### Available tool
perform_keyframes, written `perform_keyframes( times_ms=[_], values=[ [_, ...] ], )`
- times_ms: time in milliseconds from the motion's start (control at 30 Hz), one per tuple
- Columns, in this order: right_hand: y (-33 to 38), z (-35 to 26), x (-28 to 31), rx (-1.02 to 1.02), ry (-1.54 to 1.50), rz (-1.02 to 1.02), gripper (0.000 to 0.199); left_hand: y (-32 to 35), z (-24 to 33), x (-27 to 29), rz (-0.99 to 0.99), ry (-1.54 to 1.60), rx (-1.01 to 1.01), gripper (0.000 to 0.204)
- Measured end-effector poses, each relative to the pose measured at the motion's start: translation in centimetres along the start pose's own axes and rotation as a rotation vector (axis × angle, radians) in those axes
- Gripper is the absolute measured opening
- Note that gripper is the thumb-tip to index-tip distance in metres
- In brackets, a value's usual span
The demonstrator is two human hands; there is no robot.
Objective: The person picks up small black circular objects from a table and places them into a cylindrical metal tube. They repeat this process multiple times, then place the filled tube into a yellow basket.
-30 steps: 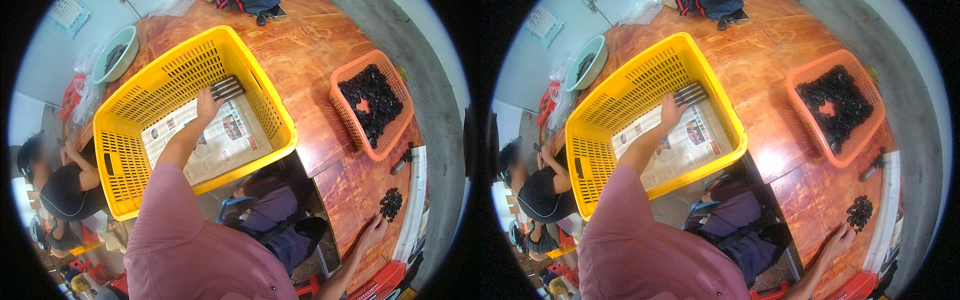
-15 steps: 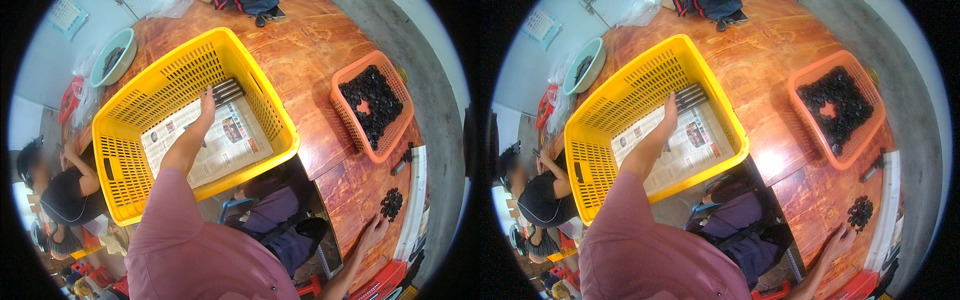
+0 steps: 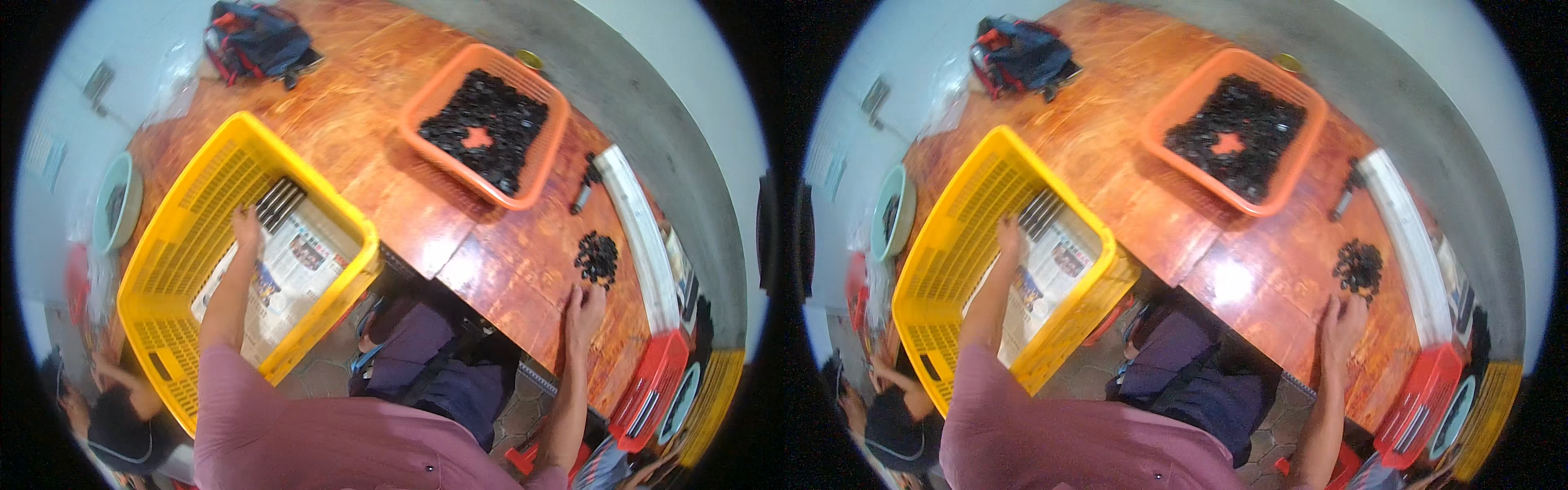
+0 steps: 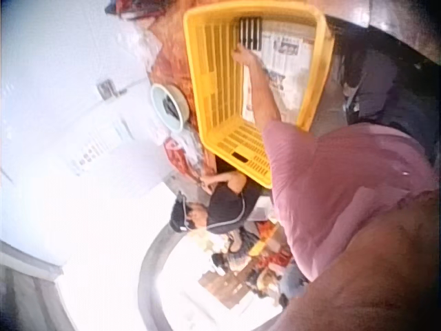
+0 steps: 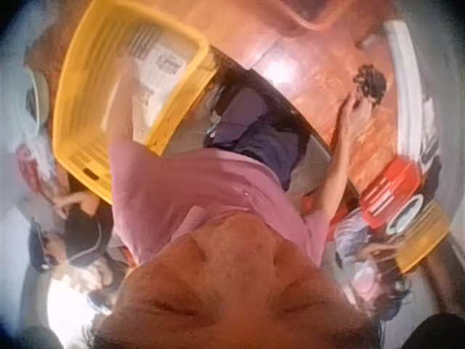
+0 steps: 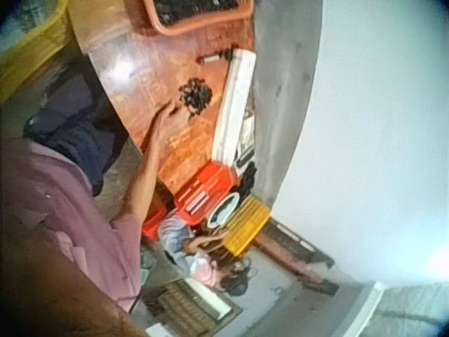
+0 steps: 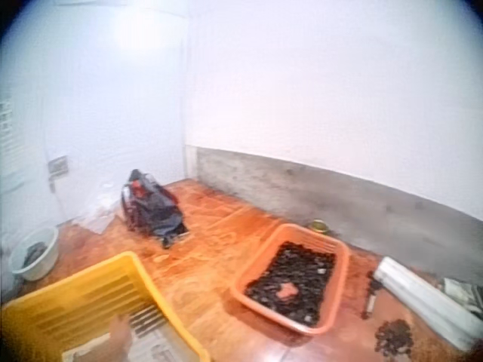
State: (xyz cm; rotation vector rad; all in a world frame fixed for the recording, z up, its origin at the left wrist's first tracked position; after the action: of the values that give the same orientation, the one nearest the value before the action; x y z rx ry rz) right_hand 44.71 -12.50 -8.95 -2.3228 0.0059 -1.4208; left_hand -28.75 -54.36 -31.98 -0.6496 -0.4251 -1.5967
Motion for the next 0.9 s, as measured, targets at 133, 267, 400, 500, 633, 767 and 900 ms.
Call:
perform_keyframes(
  times_ms=[133, 267, 400, 500, 633, 767, 900],
  values=[
    [-0.1, -1.3, 0.6, 0.063, -0.034, 0.037, 0.016, -2.5, 4.1, 4.0, 0.155, 0.057, -0.277, 0.045],
    [0.4, -1.2, 1.1, 0.083, -0.002, 0.088, 0.014, -0.8, 18.1, 8.6, 0.22, 0.088, -0.576, 0.042],
    [0.7, -1.6, 1.5, 0.164, -0.046, 0.177, 0.016, 5.3, 32.7, 11.2, 0.174, 0.088, -0.879, 0.042],
    [0.8, -2.2, 1.2, 0.243, -0.079, 0.219, 0.018, 9.6, 39.6, 9.2, -0.052, 0.315, -0.985, 0.04],
    [1.6, -1.3, 2.5, 0.155, -0.219, 0.197, 0.015, 15.5, 50.1, 3.3, -0.407, 0.332, -1.212, 0.034],
    [3.1, -0.3, 5.1, 0.072, -0.344, 0.105, 0.015, 21.3, 57.0, -2.7, -0.494, 0.245, -1.269, 0.031],
    [5.4, 2.4, 11.1, -0.035, -0.341, 0.17, 0.014, 26.8, 58.5, -7.2, -0.424, 0.533, -1.107, 0.032]
  ],
)
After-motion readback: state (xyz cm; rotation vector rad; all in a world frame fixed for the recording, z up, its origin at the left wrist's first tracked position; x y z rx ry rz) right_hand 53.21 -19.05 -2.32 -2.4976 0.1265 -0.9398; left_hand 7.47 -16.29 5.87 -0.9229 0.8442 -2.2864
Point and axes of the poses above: each hand's wrist, its own y-axis away from the middle knuckle, its own x-axis out of the back of the hand, z = x × y, the point moved 5 cm from there along -y, towards the middle knuckle, and after that the axes turned 6 degrees about -x, right-handed, at the moved point
